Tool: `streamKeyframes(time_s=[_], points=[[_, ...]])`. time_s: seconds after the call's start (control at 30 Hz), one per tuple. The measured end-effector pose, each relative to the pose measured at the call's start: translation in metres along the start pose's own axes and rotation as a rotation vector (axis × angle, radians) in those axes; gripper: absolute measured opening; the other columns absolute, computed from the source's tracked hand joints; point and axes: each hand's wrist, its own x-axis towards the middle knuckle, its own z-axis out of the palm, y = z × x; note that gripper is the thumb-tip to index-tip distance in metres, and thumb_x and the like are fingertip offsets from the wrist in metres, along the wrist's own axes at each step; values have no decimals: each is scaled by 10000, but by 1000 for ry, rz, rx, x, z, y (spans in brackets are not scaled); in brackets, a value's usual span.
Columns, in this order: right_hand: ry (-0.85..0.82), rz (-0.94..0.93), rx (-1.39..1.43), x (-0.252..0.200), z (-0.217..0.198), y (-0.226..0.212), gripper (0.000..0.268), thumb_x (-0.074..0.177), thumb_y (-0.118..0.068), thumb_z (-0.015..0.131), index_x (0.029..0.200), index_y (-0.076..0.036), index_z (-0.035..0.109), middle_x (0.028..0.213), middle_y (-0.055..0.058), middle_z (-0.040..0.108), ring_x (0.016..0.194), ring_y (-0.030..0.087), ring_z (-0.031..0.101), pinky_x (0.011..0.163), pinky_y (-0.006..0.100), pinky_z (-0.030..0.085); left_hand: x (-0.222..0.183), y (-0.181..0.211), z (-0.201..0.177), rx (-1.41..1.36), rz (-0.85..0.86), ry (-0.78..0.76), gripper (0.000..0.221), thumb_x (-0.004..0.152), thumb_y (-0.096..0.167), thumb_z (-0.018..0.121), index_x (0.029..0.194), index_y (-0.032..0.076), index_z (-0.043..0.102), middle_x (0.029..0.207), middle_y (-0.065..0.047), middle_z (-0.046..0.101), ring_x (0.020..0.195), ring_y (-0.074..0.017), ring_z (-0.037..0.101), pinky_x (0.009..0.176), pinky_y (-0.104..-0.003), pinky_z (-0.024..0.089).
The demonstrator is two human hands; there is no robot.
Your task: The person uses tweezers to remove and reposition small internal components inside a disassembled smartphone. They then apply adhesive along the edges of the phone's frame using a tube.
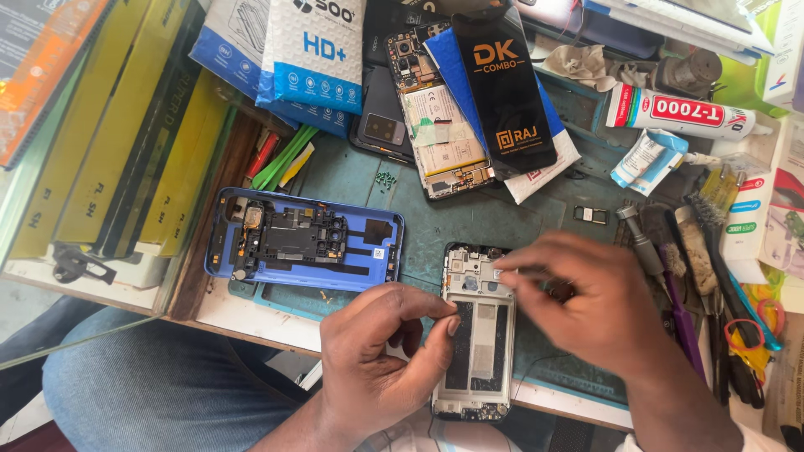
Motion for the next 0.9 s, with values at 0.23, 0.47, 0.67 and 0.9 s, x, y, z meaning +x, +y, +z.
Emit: streamKeyframes(time_s=[0.23, 0.47, 0.67, 0.9], points=[[-120, -162, -246, 8, 10, -13, 290, 692, -83, 833, 969, -108, 752, 855, 43, 709, 728, 222, 728, 589, 343, 564, -1, -1, 2, 17, -42, 17, 102, 887, 33, 781, 977, 24, 734, 824, -19, 717, 573, -21, 567, 474, -181, 430], [-154, -226, -376, 13, 10, -18, 351, 663, -156, 846, 998, -108, 754, 835, 50, 687, 713, 256, 706, 572, 385, 547, -1, 2, 0, 40, -39, 39, 94, 890, 22, 770, 975, 30, 731, 779, -7, 679, 549, -19, 548, 475, -194, 408], [-196, -202, -420, 12, 11, -15, 318, 685, -177, 834, 961, -71, 717, 850, 60, 707, 700, 263, 715, 567, 398, 547, -3, 5, 2, -36, -97, 93, 72, 926, 2, 726, 997, 13, 719, 787, -10, 646, 596, -22, 572, 499, -191, 423], [-7, 7, -228, 24, 14, -7, 159, 865, -177, 773, 963, -67, 713, 848, 73, 751, 729, 176, 769, 622, 319, 590, -4, 7, 0, 27, -42, 74, 75, 924, 5, 710, 995, 23, 723, 786, -14, 631, 606, -29, 562, 513, -204, 424]])
